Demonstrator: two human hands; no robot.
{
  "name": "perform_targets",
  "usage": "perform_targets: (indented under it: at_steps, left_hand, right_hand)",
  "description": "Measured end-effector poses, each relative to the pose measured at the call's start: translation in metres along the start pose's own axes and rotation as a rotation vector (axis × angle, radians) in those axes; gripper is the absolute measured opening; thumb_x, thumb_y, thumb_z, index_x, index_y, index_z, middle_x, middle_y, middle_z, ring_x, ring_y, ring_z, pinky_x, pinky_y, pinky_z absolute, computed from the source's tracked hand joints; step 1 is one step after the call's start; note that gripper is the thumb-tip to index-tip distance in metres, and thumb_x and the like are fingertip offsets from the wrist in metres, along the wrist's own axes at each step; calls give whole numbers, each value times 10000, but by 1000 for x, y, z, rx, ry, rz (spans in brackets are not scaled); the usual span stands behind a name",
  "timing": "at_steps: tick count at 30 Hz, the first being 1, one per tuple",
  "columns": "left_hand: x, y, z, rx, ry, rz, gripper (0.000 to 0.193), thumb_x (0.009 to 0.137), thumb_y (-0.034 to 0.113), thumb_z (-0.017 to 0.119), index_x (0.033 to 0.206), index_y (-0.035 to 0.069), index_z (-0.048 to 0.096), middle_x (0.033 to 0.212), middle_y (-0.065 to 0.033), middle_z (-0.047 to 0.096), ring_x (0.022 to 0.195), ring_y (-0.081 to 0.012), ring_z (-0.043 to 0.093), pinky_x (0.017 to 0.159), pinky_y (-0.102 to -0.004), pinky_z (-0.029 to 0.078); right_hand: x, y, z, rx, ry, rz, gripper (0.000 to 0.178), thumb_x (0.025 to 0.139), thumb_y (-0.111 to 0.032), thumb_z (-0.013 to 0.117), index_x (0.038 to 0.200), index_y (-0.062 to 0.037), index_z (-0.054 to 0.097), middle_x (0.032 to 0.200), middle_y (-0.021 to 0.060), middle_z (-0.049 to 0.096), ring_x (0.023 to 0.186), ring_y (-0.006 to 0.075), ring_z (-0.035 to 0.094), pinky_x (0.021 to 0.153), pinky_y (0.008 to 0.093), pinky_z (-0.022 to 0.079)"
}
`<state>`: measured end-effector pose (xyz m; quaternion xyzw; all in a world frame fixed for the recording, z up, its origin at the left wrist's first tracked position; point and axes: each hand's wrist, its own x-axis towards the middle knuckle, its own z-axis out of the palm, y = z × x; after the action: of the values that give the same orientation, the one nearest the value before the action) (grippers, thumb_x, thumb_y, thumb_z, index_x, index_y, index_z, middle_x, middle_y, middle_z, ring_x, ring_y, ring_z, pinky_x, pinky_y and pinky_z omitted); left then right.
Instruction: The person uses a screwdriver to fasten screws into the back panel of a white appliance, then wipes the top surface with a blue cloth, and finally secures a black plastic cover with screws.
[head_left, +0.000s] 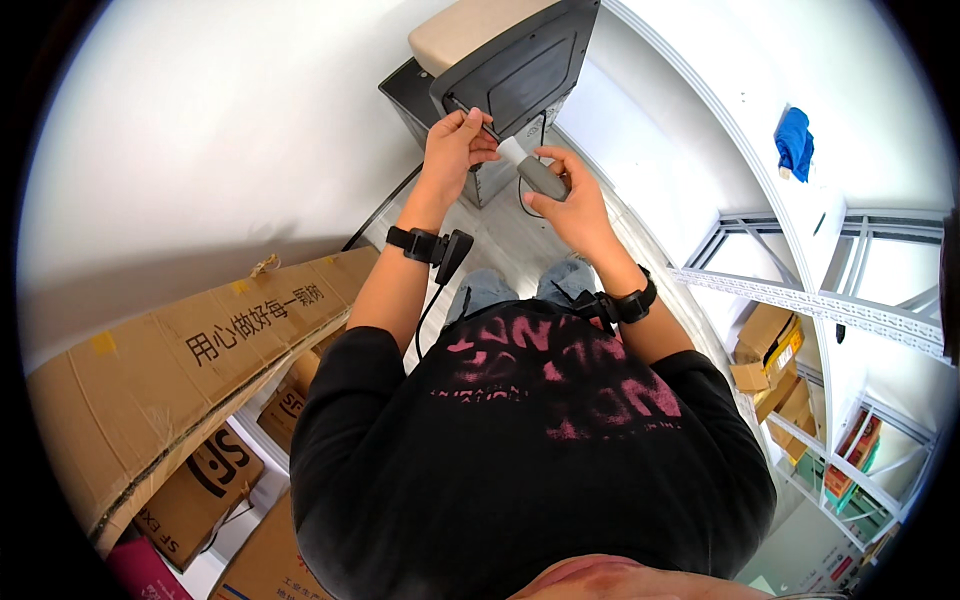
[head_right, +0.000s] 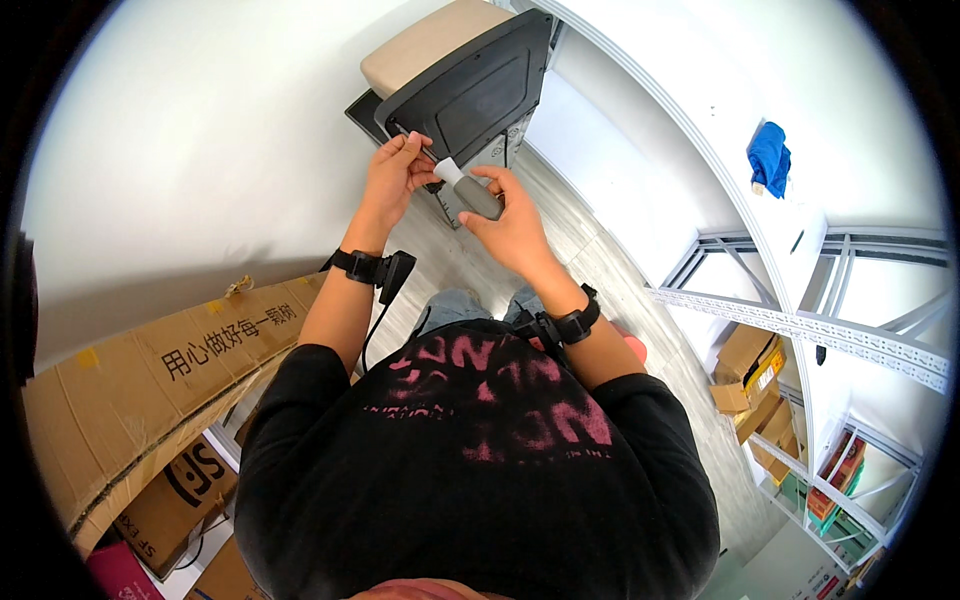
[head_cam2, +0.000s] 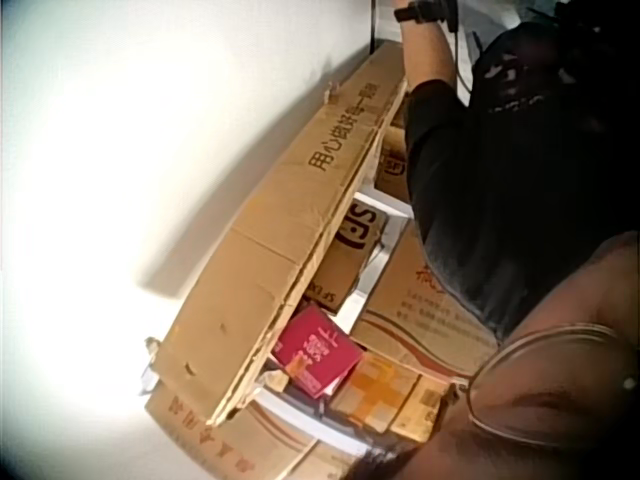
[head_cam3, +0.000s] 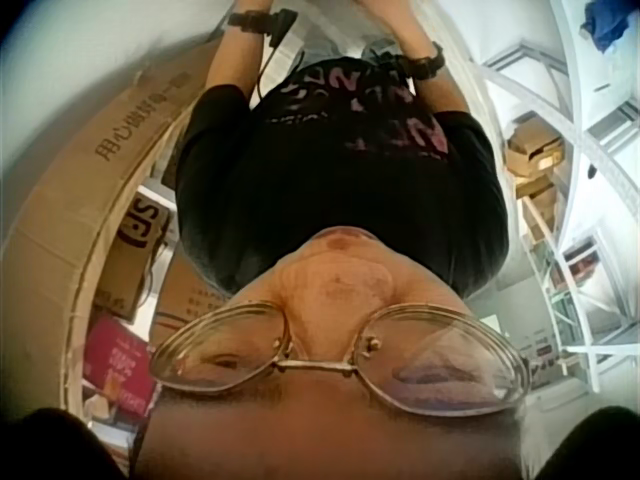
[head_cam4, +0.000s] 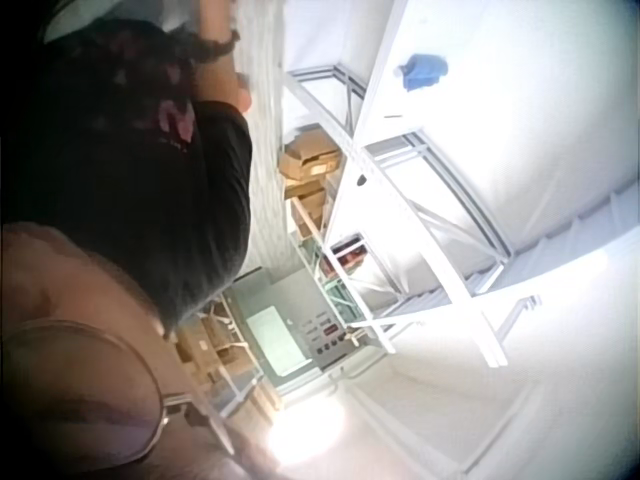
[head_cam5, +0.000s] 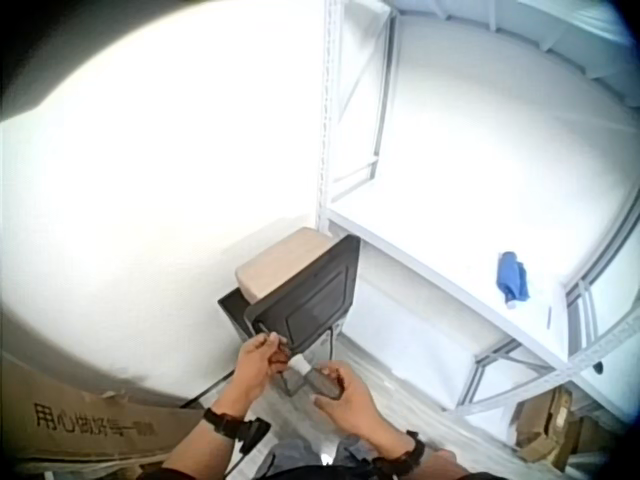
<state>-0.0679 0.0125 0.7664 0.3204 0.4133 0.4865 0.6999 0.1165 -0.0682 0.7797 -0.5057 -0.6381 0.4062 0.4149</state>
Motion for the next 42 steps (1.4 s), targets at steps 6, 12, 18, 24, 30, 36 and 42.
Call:
perform_targets:
  at_steps: [6,12,18,24,30,36,42]
  left_hand:
    - [-1,-2,-3,-9,1,27,241,956,254,512,932,31,601,730,-35,607,658,-107,605,617,-261,547]
    - [-3,1,2,-18,11,15,234,956,239,512,946,22,597,753,-48,614,660,-118,607,621,-259,544]
    - [-1,-2,1,-4,25,37,219,962,245,502,968,47,597,767,-39,635,645,-96,612,600,-219,529]
    - [-1,-1,5,-29,44,20,220,939,234,547,971,20,590,766,-49,619,643,-105,601,571,-238,526]
    - [2,-3,0,9,27,51,212,944,224,540,1008,27,586,772,-41,621,613,-94,600,557,-216,520]
    - [-4,3,7,-37,25,21,206,933,207,556,1024,24,586,770,-46,621,623,-106,614,565,-227,530]
    - [3,-4,1,16,64,72,189,931,167,552,1046,19,573,804,-67,630,634,-133,632,577,-239,544]
  right_hand:
    - [8,-25,-20,817,-197,646,462,794,-39,656,1220,-33,480,900,39,546,809,119,555,676,246,464]
    - [1,0,1,-241,23,-115,420,864,-167,597,1237,-48,444,962,79,559,771,151,599,524,244,440]
    - [7,-24,-20,812,-241,626,443,844,-114,606,1249,-56,436,983,66,553,748,129,585,481,230,386]
    - [1,-20,-8,429,-104,418,444,840,-102,611,1248,-57,439,982,51,558,675,114,575,452,208,341]
    - [4,-30,-20,854,-215,641,450,824,-65,604,1246,-51,449,963,47,540,685,95,530,451,196,354]
    - [1,-24,-20,672,-176,575,425,844,-136,591,1235,-47,453,1000,47,529,781,120,549,512,225,385]
    - [-1,-15,-15,641,-110,554,410,858,-186,574,1226,-51,455,1020,60,536,816,143,570,546,250,417]
